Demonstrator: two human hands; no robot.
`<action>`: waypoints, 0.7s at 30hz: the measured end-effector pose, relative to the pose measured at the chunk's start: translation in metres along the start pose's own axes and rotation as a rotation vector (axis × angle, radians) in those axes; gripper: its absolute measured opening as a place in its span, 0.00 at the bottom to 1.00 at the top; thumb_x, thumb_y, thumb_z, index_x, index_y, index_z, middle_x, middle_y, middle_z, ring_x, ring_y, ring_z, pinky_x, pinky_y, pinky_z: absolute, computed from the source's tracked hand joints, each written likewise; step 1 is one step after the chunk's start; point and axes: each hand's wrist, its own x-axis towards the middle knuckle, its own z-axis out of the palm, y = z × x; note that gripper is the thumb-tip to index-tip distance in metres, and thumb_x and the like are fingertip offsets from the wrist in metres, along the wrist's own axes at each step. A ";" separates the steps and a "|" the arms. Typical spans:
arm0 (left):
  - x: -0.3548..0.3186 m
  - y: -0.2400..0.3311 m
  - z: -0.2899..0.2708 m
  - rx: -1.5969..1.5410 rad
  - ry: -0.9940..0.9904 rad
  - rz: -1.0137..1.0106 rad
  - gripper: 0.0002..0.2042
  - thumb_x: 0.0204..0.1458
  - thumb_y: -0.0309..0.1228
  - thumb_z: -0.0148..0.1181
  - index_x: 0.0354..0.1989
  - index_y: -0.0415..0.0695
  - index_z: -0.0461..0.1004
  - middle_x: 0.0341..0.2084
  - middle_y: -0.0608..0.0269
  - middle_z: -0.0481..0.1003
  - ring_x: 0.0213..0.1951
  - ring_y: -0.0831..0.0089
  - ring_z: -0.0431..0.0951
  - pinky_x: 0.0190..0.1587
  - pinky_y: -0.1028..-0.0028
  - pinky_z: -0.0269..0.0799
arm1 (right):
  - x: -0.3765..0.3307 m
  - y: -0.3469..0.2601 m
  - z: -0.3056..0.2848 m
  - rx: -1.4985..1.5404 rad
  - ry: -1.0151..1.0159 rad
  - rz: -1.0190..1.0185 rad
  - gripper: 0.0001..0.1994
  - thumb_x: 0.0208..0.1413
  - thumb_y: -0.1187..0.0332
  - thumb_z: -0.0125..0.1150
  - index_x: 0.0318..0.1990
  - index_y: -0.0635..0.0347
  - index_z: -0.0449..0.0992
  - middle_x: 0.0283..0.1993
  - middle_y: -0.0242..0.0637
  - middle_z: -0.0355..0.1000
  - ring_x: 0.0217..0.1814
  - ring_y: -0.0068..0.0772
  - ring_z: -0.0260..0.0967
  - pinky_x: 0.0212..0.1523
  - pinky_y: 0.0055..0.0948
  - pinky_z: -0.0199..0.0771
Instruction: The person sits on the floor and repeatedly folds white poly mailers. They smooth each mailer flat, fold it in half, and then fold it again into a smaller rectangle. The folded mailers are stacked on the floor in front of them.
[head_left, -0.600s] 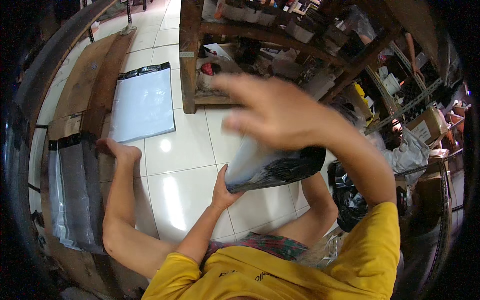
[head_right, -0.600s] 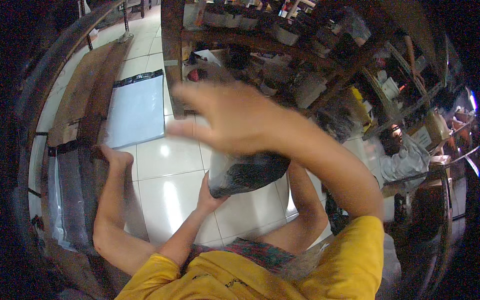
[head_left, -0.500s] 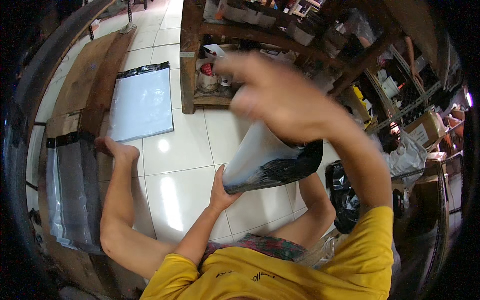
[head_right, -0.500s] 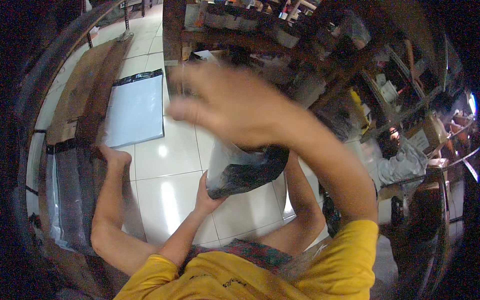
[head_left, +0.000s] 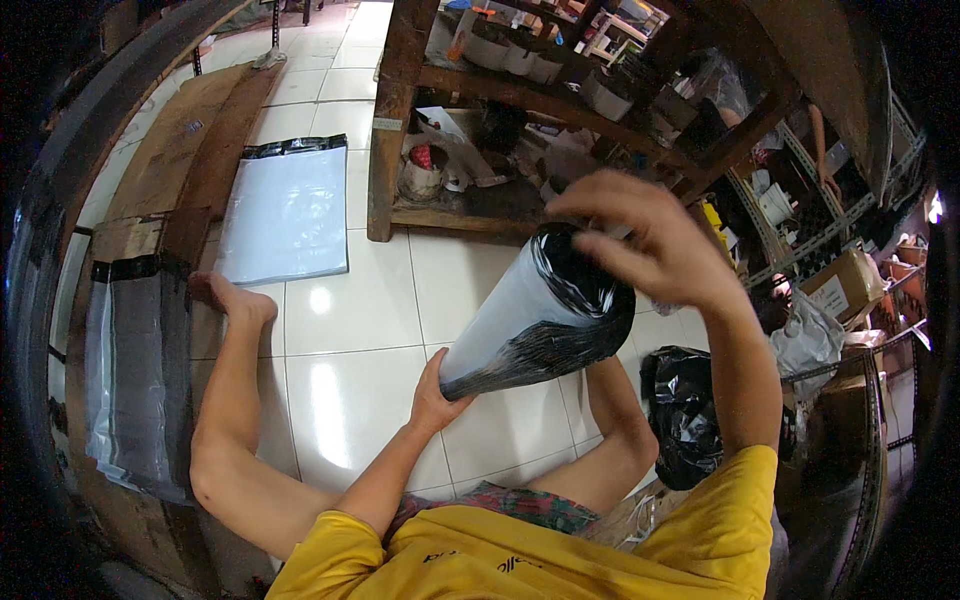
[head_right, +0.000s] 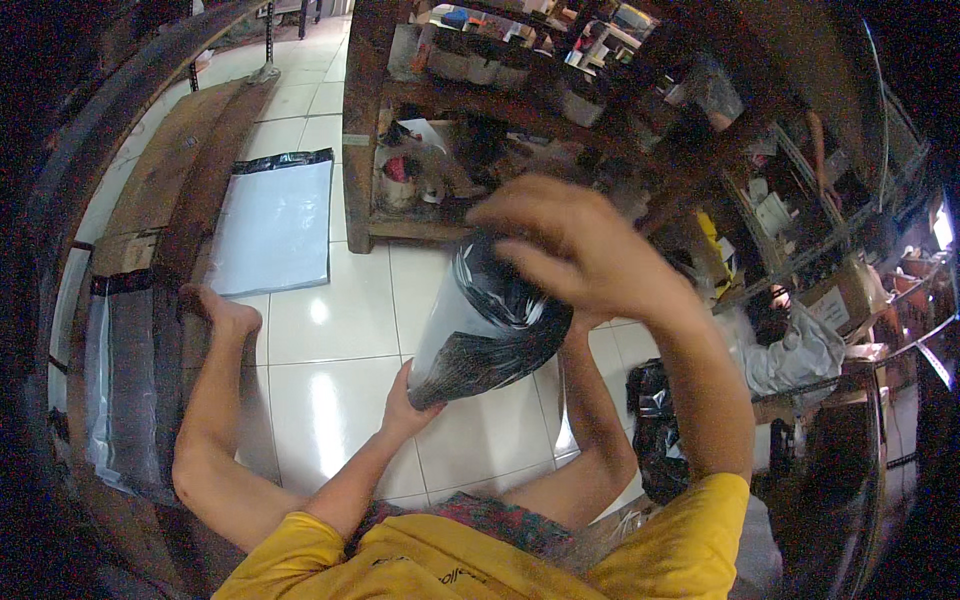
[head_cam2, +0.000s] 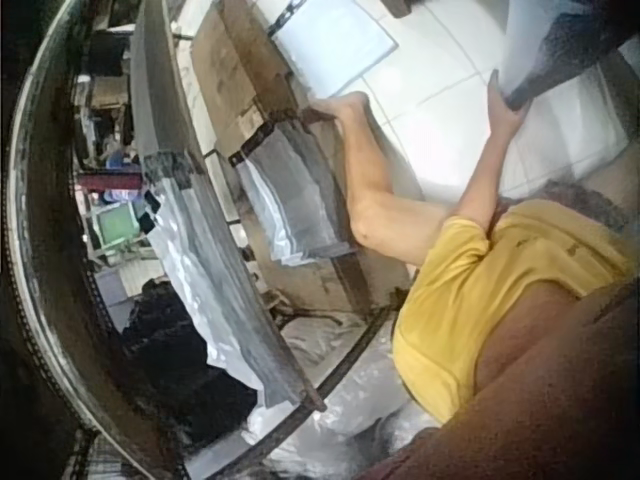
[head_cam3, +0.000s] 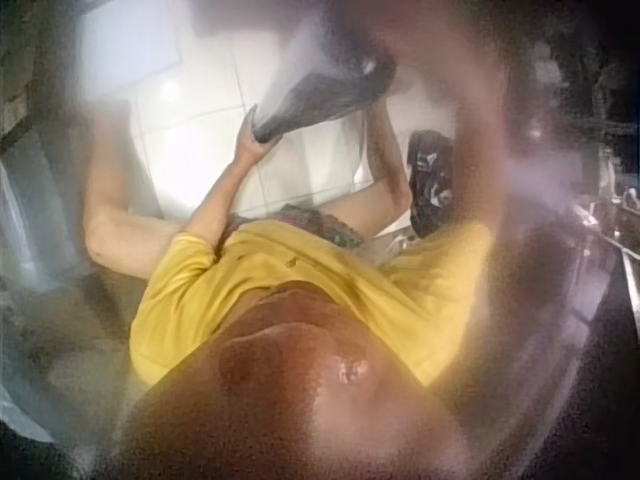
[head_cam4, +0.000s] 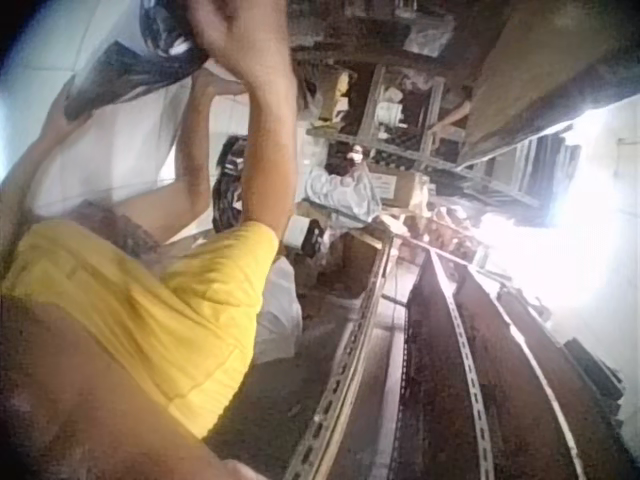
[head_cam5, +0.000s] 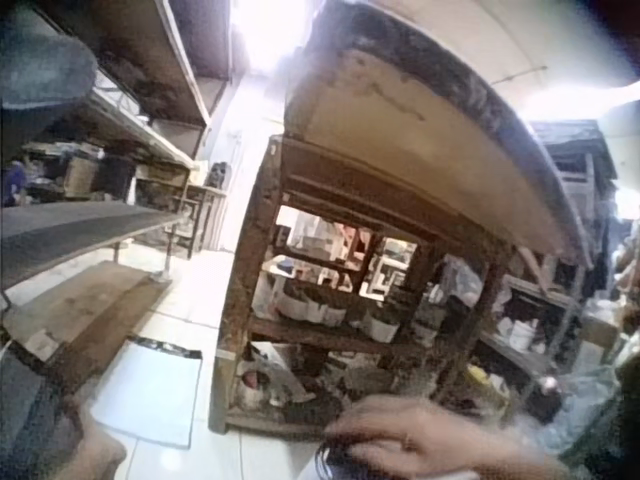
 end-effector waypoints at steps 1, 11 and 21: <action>0.000 -0.001 0.001 -0.019 -0.003 0.003 0.48 0.39 0.37 0.79 0.68 0.39 0.57 0.60 0.43 0.68 0.60 0.48 0.71 0.62 0.59 0.69 | -0.002 -0.002 0.005 0.033 -0.041 -0.003 0.17 0.55 0.69 0.64 0.52 0.62 0.78 0.51 0.49 0.75 0.56 0.52 0.73 0.58 0.42 0.72; -0.003 -0.002 0.000 0.040 0.035 0.101 0.46 0.42 0.31 0.77 0.70 0.43 0.55 0.56 0.48 0.72 0.57 0.55 0.75 0.58 0.61 0.72 | 0.005 0.011 0.021 -0.129 0.040 -0.202 0.17 0.43 0.75 0.70 0.44 0.58 0.78 0.45 0.43 0.75 0.51 0.52 0.72 0.52 0.43 0.75; -0.004 0.001 -0.002 0.031 0.010 0.028 0.47 0.40 0.36 0.79 0.69 0.41 0.56 0.60 0.41 0.67 0.59 0.46 0.71 0.61 0.59 0.70 | 0.007 0.014 0.023 -0.109 0.058 -0.238 0.13 0.41 0.75 0.71 0.38 0.58 0.78 0.41 0.39 0.74 0.46 0.48 0.72 0.47 0.41 0.75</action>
